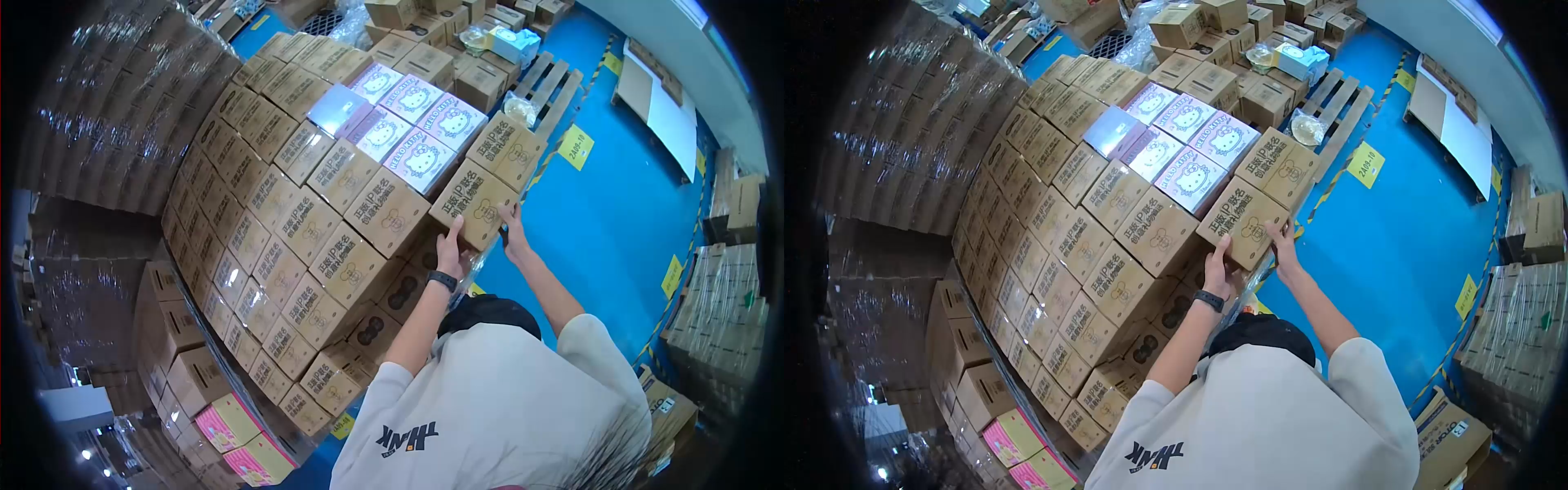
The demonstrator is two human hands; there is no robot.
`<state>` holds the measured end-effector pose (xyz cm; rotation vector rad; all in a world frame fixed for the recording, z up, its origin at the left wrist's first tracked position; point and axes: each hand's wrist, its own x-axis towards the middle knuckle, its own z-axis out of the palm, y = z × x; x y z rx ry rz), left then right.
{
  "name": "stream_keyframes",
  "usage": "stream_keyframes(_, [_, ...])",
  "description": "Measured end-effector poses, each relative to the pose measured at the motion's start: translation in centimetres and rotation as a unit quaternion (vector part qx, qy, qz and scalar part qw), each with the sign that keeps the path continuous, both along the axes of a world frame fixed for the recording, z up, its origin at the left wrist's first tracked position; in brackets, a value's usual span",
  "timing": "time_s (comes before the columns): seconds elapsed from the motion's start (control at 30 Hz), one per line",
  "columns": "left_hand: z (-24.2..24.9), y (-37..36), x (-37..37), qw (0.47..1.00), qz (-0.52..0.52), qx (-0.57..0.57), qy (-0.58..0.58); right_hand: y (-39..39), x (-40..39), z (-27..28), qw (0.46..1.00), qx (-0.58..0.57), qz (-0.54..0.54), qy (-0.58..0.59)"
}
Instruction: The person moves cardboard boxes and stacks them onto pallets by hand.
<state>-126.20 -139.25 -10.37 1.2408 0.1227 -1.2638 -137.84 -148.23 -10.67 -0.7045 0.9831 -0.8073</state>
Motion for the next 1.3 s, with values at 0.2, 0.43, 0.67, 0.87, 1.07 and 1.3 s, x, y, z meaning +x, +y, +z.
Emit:
stream_keyframes(0.2, [-1.3,2.5,-0.4,0.994,0.038,-0.081,0.059,2.0,-0.2,-1.5,0.998,-0.069,-0.008,0.008])
stream_keyframes(0.43, [4.3,13.8,-0.8,0.995,0.05,-0.046,-0.076,9.5,-3.9,6.1,0.975,0.08,0.206,0.012])
stream_keyframes(0.67, [9.2,29.6,-0.5,0.978,0.139,0.084,-0.128,15.5,1.0,6.8,0.823,0.099,0.557,0.053])
stream_keyframes(0.87, [9.8,35.3,4.6,0.95,0.038,0.278,-0.136,19.3,6.3,5.8,0.701,0.103,0.697,0.107])
stream_keyframes(1.07, [6.7,33.1,0.9,0.819,0.106,0.256,-0.502,21.6,6.5,0.8,0.68,-0.017,0.723,0.12])
stream_keyframes(1.3, [5.8,32.5,-0.7,0.824,0.135,0.248,-0.492,21.0,6.1,1.2,0.713,-0.06,0.698,0.03])
